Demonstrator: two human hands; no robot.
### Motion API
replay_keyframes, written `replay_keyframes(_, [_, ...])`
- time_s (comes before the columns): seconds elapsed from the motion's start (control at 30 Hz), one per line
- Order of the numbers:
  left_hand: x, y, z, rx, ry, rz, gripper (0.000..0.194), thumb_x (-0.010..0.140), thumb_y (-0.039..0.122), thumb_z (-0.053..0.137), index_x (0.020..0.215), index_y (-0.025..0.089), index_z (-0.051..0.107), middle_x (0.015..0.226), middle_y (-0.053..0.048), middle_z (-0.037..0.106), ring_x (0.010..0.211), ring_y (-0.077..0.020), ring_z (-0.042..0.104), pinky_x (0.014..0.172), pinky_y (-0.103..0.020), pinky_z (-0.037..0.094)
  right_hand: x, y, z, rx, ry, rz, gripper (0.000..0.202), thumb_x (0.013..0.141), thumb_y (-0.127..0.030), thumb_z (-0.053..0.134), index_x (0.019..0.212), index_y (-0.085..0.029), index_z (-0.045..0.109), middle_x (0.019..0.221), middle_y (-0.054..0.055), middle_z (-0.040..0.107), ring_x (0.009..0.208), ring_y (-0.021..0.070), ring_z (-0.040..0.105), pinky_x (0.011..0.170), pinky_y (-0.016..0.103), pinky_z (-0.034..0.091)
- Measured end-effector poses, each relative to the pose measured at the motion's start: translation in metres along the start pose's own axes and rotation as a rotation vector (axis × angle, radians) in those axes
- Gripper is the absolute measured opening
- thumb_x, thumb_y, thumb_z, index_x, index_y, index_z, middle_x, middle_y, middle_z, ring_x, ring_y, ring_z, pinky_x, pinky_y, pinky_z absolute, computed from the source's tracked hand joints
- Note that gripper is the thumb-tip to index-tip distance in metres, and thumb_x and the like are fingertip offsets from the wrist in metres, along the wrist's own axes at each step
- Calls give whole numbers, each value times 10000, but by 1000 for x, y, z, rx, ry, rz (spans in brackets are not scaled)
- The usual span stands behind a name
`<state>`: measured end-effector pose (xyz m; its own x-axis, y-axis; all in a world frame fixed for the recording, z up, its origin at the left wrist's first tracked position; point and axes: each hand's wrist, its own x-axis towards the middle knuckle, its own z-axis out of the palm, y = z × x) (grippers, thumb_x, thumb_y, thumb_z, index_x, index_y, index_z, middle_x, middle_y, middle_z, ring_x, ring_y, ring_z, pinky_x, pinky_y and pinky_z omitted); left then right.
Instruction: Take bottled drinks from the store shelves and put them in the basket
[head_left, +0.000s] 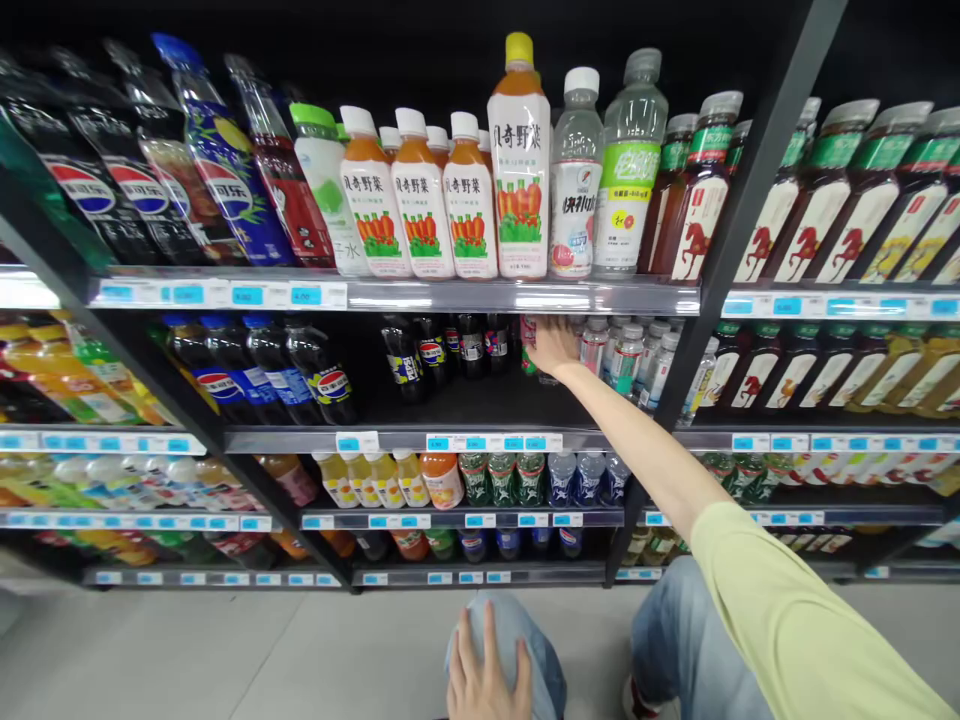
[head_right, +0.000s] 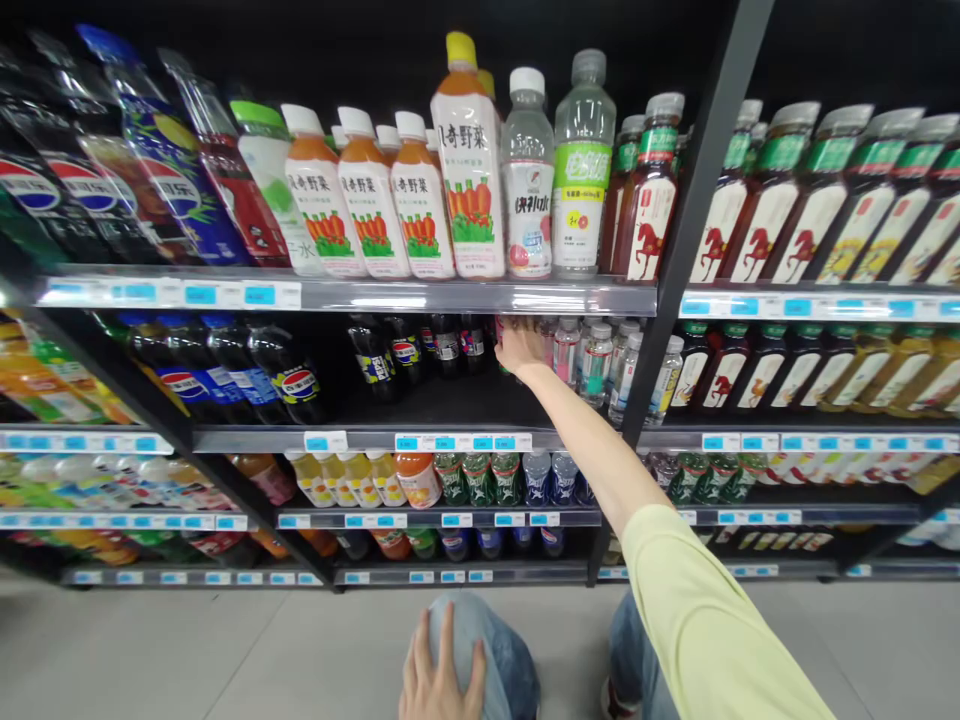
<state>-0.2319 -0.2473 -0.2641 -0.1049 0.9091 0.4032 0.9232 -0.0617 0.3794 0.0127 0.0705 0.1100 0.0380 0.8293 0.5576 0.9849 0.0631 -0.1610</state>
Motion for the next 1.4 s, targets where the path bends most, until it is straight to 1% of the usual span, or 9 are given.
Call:
replay_keyframes(0.13, [-3,0,-1,9,45,8,704,974,394,567,1662,271,492,1626,-192,534,1417,-437,565,1055,-594,578,15,-1,13,-23,-25,26,608,966,-247,630,1539,-69,533,1536,277,576,1466,405,463,1222,544,377])
replay_keyframes(0.3, [-4,-6,-6,-8,-2,53,701,969,381,578,1655,252,506,1656,-205,491,1439,-446,543,1001,-578,598,24,2,26,-26,-12,41,625,951,-201,630,1546,-42,524,1530,294,572,1445,439,452,1214,596,345])
replay_keyframes(0.47, [-2,-13,-7,-43,-70,55,738,926,414,644,1642,285,522,1652,-178,514,1432,-441,559,1028,-588,589,30,5,23,-42,-21,-9,602,944,-123,583,1537,-30,532,1531,291,565,1452,426,449,1244,611,312])
replay_keyframes(0.53, [-2,-12,-6,-66,-81,57,763,887,397,699,1630,351,532,1649,-144,529,1462,-441,538,1052,-607,575,30,1,20,-38,-15,-21,570,968,-157,585,1528,-56,550,1528,269,574,1441,416,474,1233,588,362])
replay_keyframes(0.7, [0,-10,-13,-71,-103,86,730,864,349,724,1579,387,580,1644,-116,544,1515,-434,490,1090,-621,548,21,-19,18,69,-56,-7,472,1013,-334,639,1433,-118,627,1497,229,600,1368,388,560,1059,468,562])
replay_keyframes(0.93, [2,-9,-29,-46,-147,130,633,897,321,665,1529,343,635,1633,-134,551,1524,-425,484,1128,-616,532,-16,-31,23,100,-60,-218,341,989,-228,651,1318,-139,632,1477,190,569,1342,308,555,1058,420,559])
replay_keyframes(1.17, [3,2,-32,-37,-141,117,585,880,304,672,1459,386,689,1658,-101,522,1528,-441,470,1115,-641,532,-66,-10,-7,292,181,-301,166,1046,-292,561,1028,-175,677,1148,139,660,1133,269,613,981,381,534])
replay_keyframes(1.3, [4,9,-35,-63,-97,92,673,926,332,631,1594,296,556,1666,-156,490,1495,-427,492,1118,-616,531,-93,13,-38,462,412,-263,160,974,-329,644,858,-219,625,958,93,651,940,254,626,849,384,535])
replay_keyframes(1.4, [5,15,-36,-70,-61,87,644,994,361,569,1618,216,503,1661,-200,468,1439,-406,526,1100,-594,543,-118,34,-60,625,508,-205,199,870,-302,717,759,-240,565,847,50,637,826,238,623,792,393,540])
